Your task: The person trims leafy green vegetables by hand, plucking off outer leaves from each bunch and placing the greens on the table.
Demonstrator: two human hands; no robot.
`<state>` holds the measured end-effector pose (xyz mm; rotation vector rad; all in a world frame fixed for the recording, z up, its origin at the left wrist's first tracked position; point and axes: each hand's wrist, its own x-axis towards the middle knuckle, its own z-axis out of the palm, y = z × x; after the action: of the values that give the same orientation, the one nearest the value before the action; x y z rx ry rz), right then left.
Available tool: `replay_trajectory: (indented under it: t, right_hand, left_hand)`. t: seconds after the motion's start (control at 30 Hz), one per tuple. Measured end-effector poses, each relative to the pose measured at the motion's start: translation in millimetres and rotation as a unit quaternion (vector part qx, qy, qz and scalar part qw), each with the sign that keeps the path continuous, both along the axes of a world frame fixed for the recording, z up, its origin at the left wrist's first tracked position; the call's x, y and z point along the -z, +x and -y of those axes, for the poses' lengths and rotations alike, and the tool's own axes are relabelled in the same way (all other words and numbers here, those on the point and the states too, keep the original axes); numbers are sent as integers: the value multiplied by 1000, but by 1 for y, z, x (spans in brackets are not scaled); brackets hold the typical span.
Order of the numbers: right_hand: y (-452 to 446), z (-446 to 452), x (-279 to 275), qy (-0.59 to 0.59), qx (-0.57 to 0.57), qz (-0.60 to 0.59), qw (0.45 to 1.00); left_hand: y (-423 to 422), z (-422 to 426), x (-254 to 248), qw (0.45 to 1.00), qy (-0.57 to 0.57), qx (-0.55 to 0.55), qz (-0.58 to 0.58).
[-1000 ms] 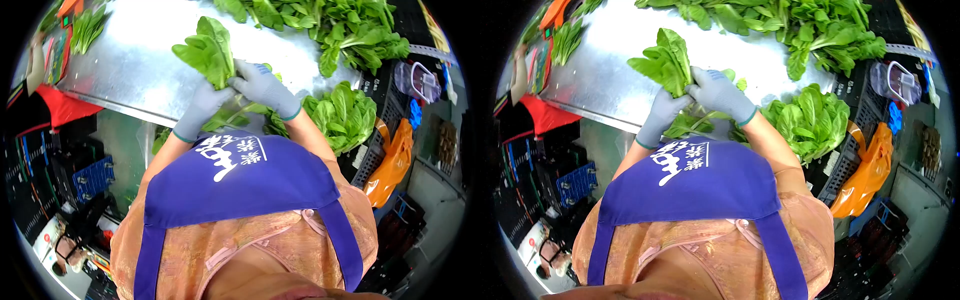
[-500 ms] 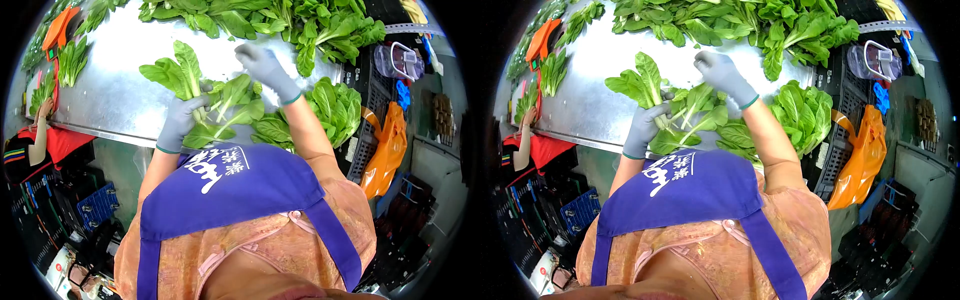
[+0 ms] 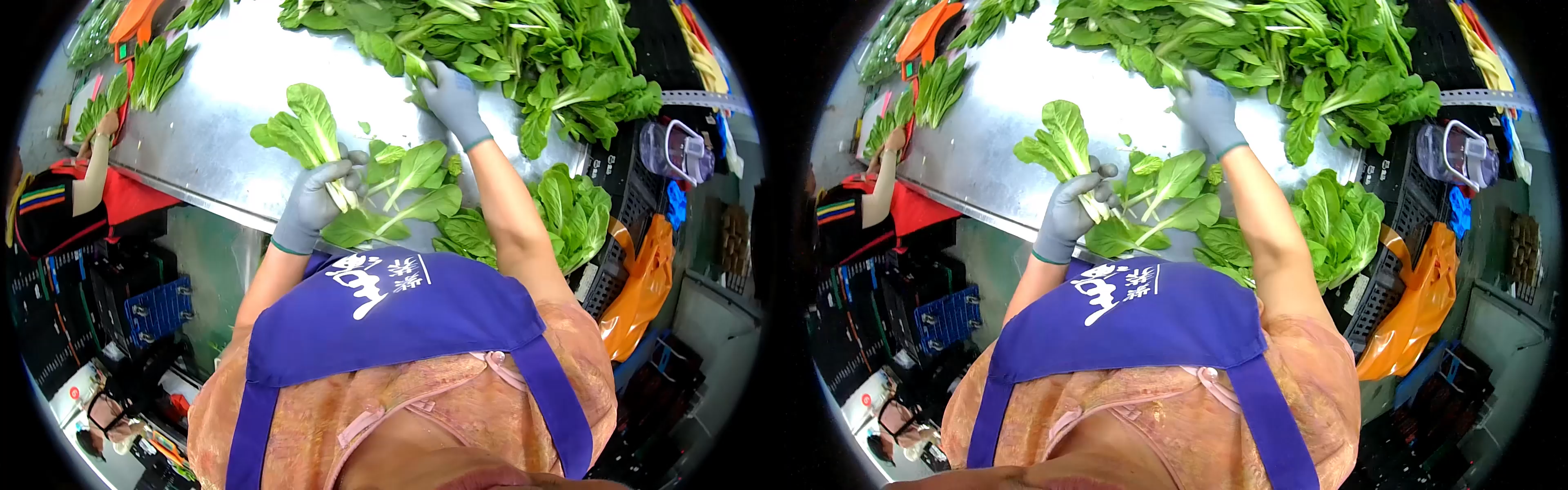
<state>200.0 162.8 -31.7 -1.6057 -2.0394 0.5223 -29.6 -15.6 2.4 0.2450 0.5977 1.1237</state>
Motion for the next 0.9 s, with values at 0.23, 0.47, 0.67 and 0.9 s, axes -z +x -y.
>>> replay_trajectory:
  t: [0.23,0.47,0.67,0.9]
  right_hand:
    - [49,84,-47,-128,-65,39,989]
    - [102,90,-63,151,95,126,976]
    - [31,114,-42,-112,12,141,984]
    - [40,98,-10,-159,64,96,980]
  left_hand:
    - [-8,-2,7,999,9,8,32]
    - [3,-7,5,999,-7,19,29]
    - [14,-12,8,1000,-24,7,-7]
    - [21,-2,-10,993,-6,-7,-117]
